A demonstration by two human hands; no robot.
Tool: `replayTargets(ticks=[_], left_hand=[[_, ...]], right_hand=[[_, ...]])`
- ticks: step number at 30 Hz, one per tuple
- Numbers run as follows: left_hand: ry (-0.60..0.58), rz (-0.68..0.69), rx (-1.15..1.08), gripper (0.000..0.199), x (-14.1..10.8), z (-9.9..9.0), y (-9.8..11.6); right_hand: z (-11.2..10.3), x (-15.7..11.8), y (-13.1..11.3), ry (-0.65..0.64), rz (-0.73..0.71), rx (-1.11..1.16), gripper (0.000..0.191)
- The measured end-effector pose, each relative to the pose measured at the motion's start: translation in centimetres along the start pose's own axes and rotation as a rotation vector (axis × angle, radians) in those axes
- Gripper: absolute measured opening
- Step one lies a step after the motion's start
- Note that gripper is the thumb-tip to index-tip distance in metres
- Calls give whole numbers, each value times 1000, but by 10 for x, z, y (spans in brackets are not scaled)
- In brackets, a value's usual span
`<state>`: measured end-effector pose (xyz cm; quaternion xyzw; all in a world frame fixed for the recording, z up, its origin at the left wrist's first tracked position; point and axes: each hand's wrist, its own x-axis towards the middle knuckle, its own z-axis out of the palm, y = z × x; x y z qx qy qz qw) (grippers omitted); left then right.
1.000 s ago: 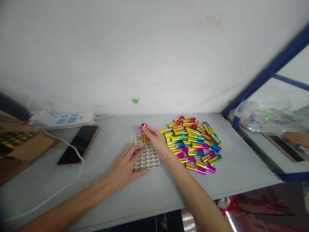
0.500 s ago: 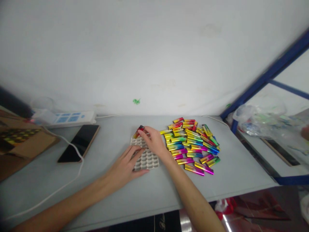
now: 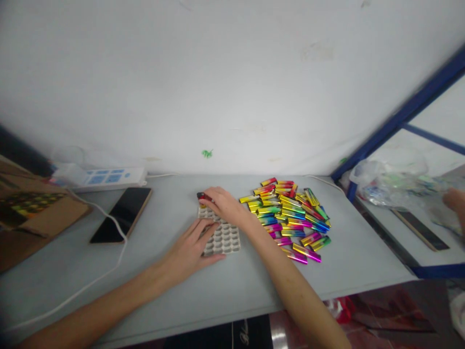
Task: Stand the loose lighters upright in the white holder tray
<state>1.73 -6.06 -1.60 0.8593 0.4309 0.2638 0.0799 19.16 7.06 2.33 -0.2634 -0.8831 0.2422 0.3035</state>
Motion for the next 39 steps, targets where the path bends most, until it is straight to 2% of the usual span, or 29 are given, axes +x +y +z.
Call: replayTargets(ticks=[9,14,16,19,23,25,28,31,33,39], left_hand=[[-12,21,23,68,0,-3,-2],[-7,25,16,67,-1,-3,-5],[2,35,27,67,-1,-3,-7],[23,58,50,65,0,-2,-11],[38,95,62,65,4,-1,-19],[49,112,88,66,7,0,-22],[70,135,159,67,10,1,-24],[95,151,234,67,11,1,-21],[101,143,269,67,11,1,-19],[93,127,310,67,8,-1,-17]], right_hand=[[-2,4,5,-70,4,-30,23],[4,-1,1,-39,45,-76,20],[0,-5,2,-27,51,-98,19],[-23,-18,12,39,109,-138,24],[-81,-47,40,171,353,-362,24],[-109,-62,54,147,441,-468,25],[-137,-77,69,-3,454,-526,26],[-146,-81,75,-156,404,-508,28],[-147,-80,77,-212,386,-507,28],[-147,-75,80,-224,398,-499,16]])
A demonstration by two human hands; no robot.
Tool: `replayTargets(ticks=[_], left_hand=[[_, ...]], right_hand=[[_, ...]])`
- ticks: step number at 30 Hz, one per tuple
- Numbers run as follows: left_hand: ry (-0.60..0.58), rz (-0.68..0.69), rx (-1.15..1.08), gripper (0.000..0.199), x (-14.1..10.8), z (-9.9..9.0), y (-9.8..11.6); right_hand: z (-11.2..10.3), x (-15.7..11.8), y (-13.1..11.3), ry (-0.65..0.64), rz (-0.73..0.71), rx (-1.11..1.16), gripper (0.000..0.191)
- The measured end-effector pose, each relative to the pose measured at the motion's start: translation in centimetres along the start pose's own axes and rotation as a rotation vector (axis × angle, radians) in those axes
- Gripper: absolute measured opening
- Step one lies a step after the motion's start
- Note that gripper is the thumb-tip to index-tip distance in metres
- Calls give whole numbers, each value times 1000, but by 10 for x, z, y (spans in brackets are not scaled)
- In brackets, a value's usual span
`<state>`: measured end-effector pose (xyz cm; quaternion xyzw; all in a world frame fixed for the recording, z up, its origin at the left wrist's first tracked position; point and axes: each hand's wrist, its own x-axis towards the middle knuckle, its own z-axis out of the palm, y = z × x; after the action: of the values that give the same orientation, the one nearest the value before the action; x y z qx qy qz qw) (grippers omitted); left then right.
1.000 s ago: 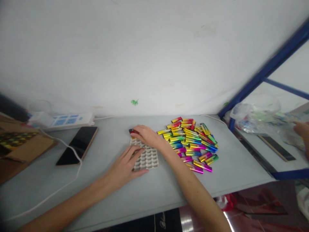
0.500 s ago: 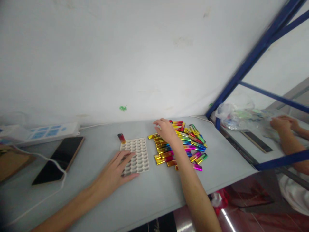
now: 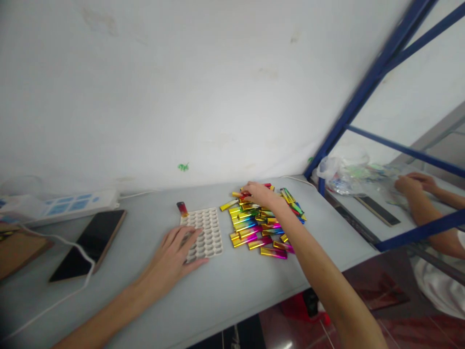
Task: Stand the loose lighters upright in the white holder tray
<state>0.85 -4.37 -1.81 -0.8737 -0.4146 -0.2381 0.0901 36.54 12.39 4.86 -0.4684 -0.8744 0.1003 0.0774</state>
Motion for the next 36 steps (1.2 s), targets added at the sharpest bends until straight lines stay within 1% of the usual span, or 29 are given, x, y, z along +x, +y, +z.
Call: replayTargets(ticks=[3,4,6,9,12,14,16,18,21,23,25,28,30,32,36], left_hand=[[-5,-16,-10,66,0,1,-1],[-4,-19,-18,67,-1,2,-1],[3,-19,-34,69,-1,3,-1],[24,-15,-46,75,-1,1,0],[44,-14,-58,77,-1,-5,0],[52,-16,-67,75,-3,-10,0],[61,-18,-68,74,-5,-13,0],[70,-22,-61,74,-6,-16,0],[69,-30,-69,71,-9,-18,-1],[58,-39,-80,69,-9,-20,-2],[35,-52,-85,68,-9,-22,-4],[2,-63,-88,66,-9,-26,-5],[-6,-64,-84,64,-9,-26,-6],[-11,-62,-76,64,-10,-26,-6],[-33,-74,-81,63,-11,-25,-7]], right_hand=[[-1,-4,3,25,16,28,13],[-1,-6,3,59,28,53,13],[0,-11,1,175,55,157,15],[6,-14,-10,396,80,464,20],[16,-9,-35,519,104,860,35],[22,-2,-55,542,139,1110,44],[25,6,-77,530,174,1320,47],[28,13,-97,486,191,1465,49],[34,17,-122,429,181,1594,50],[40,17,-135,387,156,1644,53],[47,15,-146,314,116,1653,56],[57,11,-159,228,58,1609,57],[62,10,-166,209,66,1575,59],[66,10,-172,244,124,1489,59],[71,9,-181,442,232,1208,64]])
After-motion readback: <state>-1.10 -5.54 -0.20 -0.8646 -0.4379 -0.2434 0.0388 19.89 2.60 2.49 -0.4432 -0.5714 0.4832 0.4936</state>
